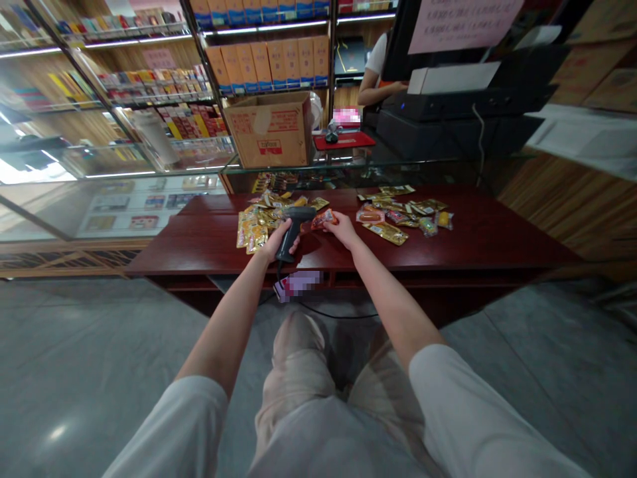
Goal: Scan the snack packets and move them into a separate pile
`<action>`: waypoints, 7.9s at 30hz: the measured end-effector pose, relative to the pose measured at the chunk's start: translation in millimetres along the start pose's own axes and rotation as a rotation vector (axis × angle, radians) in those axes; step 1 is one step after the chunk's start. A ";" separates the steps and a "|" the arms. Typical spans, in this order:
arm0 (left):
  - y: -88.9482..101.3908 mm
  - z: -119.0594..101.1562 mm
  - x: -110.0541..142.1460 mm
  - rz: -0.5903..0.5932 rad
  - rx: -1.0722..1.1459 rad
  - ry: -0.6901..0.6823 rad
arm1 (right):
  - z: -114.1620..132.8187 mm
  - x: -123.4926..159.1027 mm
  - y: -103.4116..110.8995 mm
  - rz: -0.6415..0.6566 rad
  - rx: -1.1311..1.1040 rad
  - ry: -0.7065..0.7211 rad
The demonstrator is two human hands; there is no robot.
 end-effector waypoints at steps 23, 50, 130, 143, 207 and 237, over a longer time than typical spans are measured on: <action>1.6 2.0 -2.2 -0.047 0.131 -0.099 | 41.3 6.0 23.2 0.075 1.101 0.225; 5.9 2.7 -5.9 -0.096 0.299 -0.130 | 4.8 -24.8 -59.2 0.532 1.115 0.124; 63.6 0.2 12.0 -0.397 0.088 -0.240 | 38.2 8.2 -8.5 0.281 1.125 0.158; 65.4 5.8 13.6 -0.395 0.116 -0.258 | 35.1 25.3 -100.0 0.473 1.020 0.167; 57.7 1.0 9.3 -0.240 -0.038 -0.196 | 35.6 27.4 131.4 0.169 1.145 0.340; 57.7 3.0 7.1 -0.316 0.025 -0.217 | 29.5 39.8 103.3 0.195 1.475 -0.055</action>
Point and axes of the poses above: each hand's wrist, its own x-axis away from the middle knuckle, its own y-axis out of the back of the hand, z = x × y, the point moved 2 cm from there along -x, towards the middle knuckle, and after that the axes turned 15 degrees about y, right-handed, at the moved point
